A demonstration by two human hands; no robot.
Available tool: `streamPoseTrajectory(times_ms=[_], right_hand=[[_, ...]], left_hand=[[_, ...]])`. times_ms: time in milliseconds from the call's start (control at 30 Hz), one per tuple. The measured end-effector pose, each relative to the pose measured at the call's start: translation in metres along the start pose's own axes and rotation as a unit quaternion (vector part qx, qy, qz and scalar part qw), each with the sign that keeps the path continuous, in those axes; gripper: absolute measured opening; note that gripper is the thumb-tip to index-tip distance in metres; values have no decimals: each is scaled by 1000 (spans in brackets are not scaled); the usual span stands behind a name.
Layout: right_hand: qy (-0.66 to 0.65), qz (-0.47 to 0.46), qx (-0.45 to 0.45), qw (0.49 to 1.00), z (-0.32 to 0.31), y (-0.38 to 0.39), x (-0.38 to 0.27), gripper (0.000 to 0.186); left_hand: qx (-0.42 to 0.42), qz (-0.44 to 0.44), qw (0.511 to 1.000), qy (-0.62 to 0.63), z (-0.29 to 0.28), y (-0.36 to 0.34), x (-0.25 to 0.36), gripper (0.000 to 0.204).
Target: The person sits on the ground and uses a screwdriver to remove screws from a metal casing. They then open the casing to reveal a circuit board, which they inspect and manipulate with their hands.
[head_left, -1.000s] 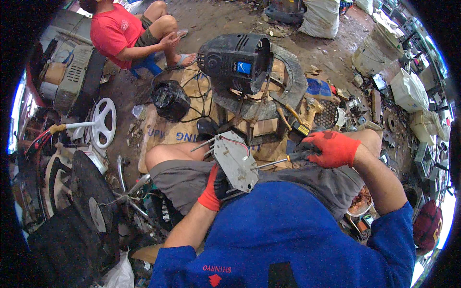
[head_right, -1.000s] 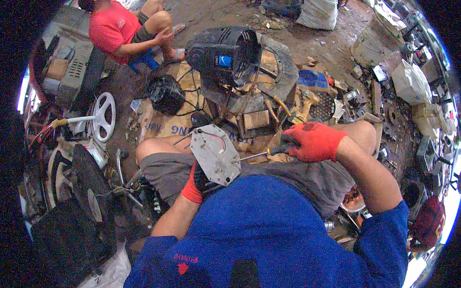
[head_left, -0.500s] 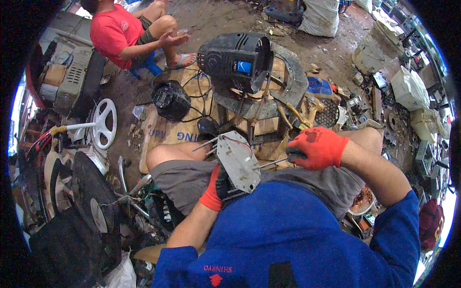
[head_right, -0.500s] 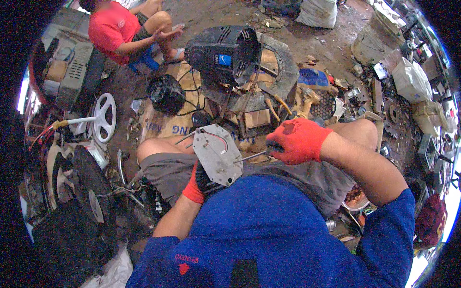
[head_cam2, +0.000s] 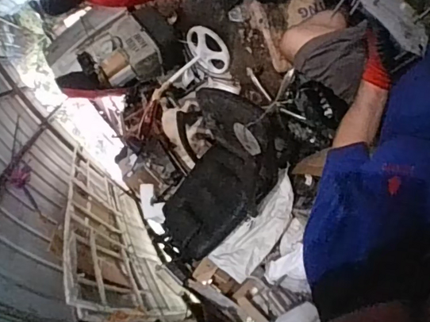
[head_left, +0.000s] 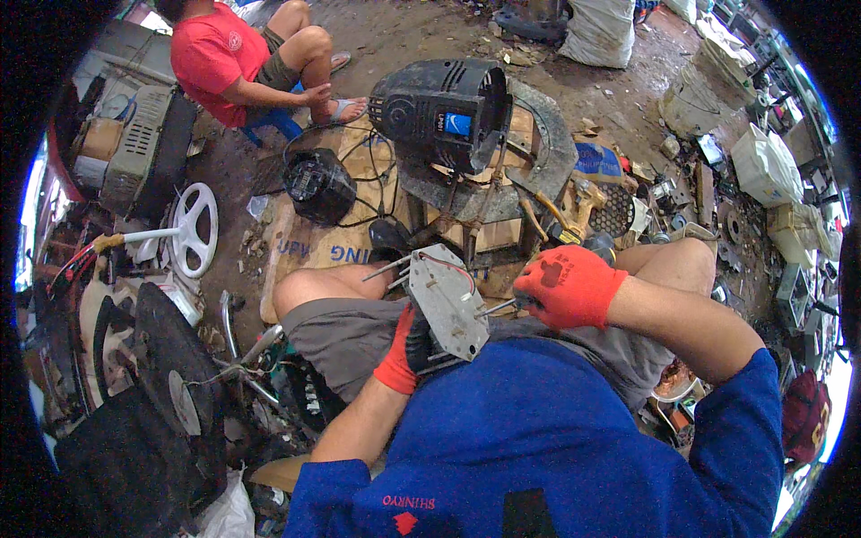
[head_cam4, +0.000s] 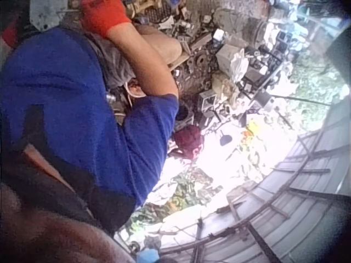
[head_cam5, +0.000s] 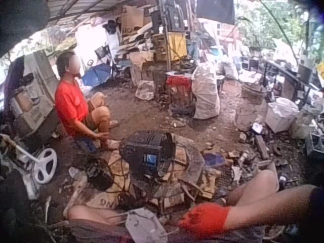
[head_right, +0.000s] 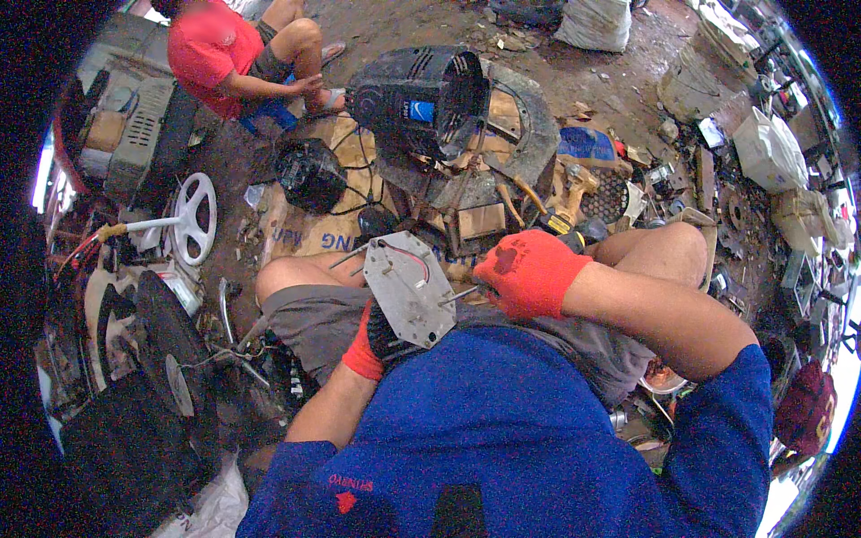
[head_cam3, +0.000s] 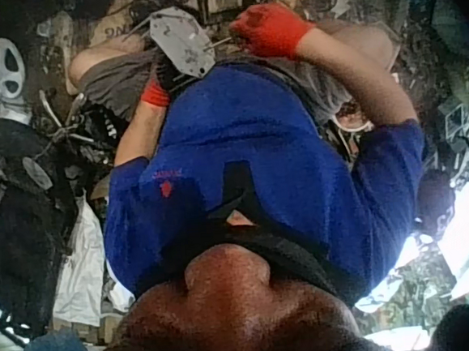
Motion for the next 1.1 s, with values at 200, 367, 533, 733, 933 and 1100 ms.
streamPoseTrajectory(times_ms=[200, 367, 533, 733, 933, 1100], right_hand=[[-14, -48, 146, 988, 1, -7, -7, 20], [9, -41, 160, 986, 1, -5, -13, 27], [-13, -49, 93, 994, 5, -3, -24, 31], [-37, -85, 152, 984, 10, -13, -31, 29], [-25, -44, 99, 994, 18, -12, -45, 26], [-15, -81, 137, 987, 25, -9, -56, 26]], left_hand=[[-31, 5, 999, 1, 3, -2, -2, 83], [-7, -5, 1000, -20, -8, 0, -5, 87], [-13, -44, 998, 53, 0, 3, -7, 86], [-11, -27, 999, 22, -16, -3, -11, 84], [-12, -55, 995, 76, -2, 0, -9, 79], [-27, -37, 994, 99, 4, 2, -7, 71]])
Point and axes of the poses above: each hand's wrist, its own y-axis away from the middle knuckle, its own z-axis out of the palm, x = y × z, the point moved 5 cm from there along -y, towards the middle knuckle, and after that the axes turned 12 degrees about z, right-handed, at the moved point
